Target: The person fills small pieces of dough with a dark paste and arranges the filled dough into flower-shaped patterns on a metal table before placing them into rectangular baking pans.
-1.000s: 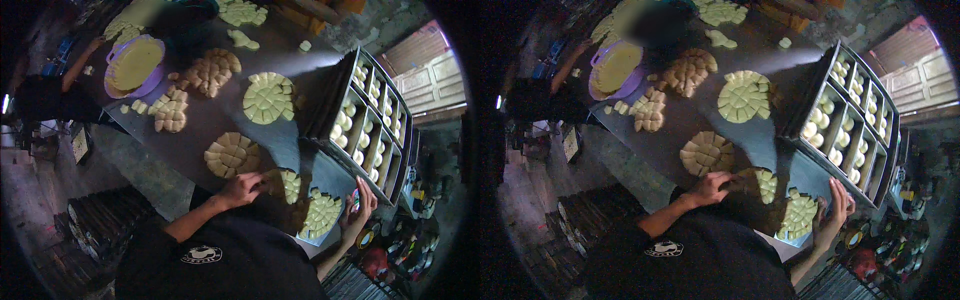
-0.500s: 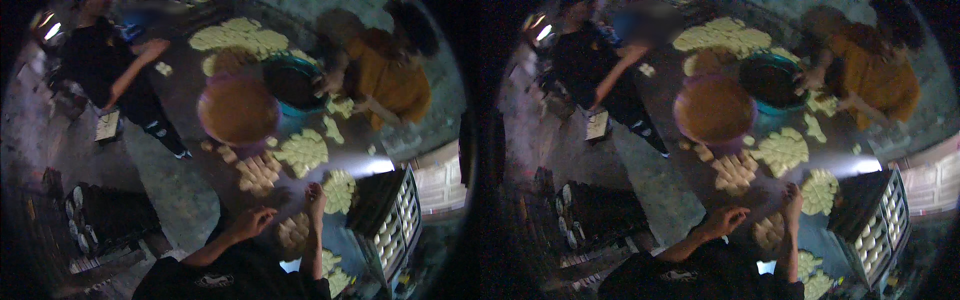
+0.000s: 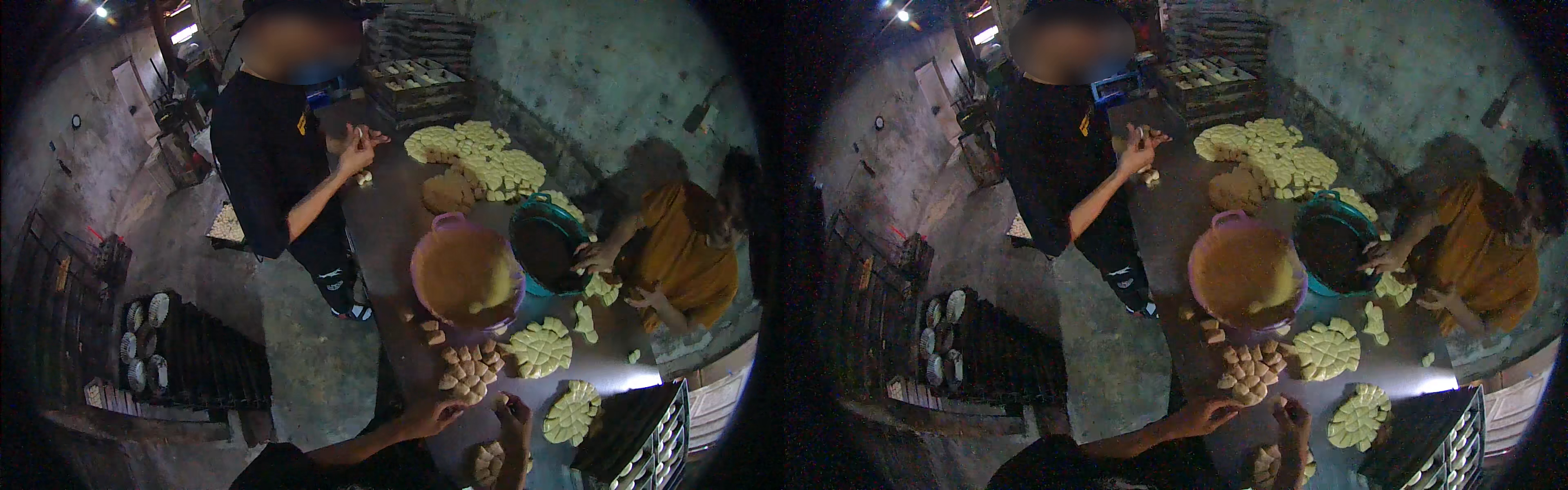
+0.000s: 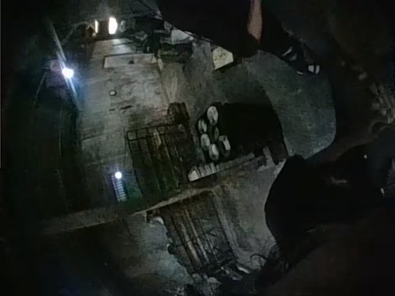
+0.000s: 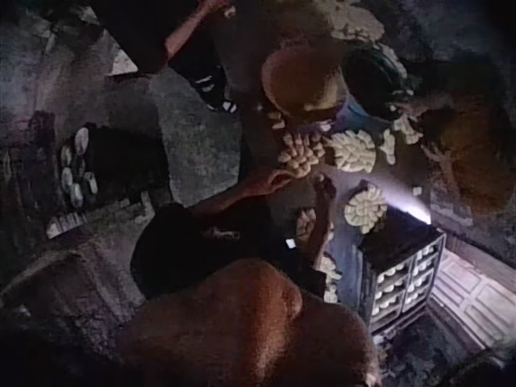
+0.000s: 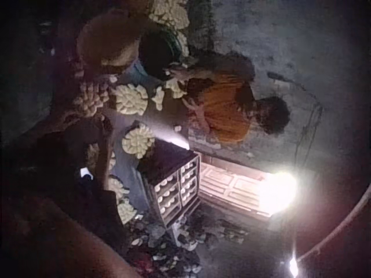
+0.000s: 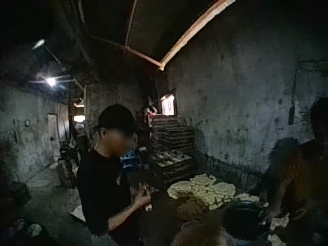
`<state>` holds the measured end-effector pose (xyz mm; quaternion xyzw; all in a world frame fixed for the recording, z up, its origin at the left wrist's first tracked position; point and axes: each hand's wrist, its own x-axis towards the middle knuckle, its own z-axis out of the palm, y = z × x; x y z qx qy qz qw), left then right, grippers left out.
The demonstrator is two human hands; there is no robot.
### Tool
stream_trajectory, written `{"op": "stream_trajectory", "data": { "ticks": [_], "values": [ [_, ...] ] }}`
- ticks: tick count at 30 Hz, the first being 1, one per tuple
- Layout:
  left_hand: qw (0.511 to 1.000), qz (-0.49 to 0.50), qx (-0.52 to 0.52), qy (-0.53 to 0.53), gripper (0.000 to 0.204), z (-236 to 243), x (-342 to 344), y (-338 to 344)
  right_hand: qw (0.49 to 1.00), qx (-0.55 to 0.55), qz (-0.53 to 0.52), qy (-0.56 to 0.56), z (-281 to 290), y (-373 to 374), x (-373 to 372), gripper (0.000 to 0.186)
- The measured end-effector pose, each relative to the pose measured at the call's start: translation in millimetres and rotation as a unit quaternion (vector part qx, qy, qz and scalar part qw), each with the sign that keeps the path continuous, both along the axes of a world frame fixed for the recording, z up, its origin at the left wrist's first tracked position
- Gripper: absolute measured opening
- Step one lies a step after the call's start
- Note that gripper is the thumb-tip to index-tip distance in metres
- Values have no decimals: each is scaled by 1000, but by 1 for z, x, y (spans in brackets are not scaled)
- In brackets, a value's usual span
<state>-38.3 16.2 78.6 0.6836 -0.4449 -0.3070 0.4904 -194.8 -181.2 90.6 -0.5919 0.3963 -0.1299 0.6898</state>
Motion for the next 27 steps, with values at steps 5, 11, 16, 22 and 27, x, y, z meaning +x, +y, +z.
{"op": "stream_trajectory", "data": {
  "ticks": [5, 11, 16, 22, 27],
  "values": [
    [991, 9, -106, 76, 31, 22, -54, -31, 985, -7, -56, -165, 55, 53, -36, 23],
    [955, 0, -122, 270, 31, 43, -123, -54, 961, -133, -52, -237, 65, 62, -100, 25],
    [964, -2, -39, 264, 32, 62, -173, -51, 949, -242, -127, -156, 81, 63, -154, 20],
    [964, 73, -250, 52, 51, 117, -187, -53, 949, -42, -208, -234, 91, 72, -160, 34],
    [880, -135, -449, -80, 55, 93, -144, -44, 963, -74, -73, -248, 105, 94, -121, 60]
  ]
}}
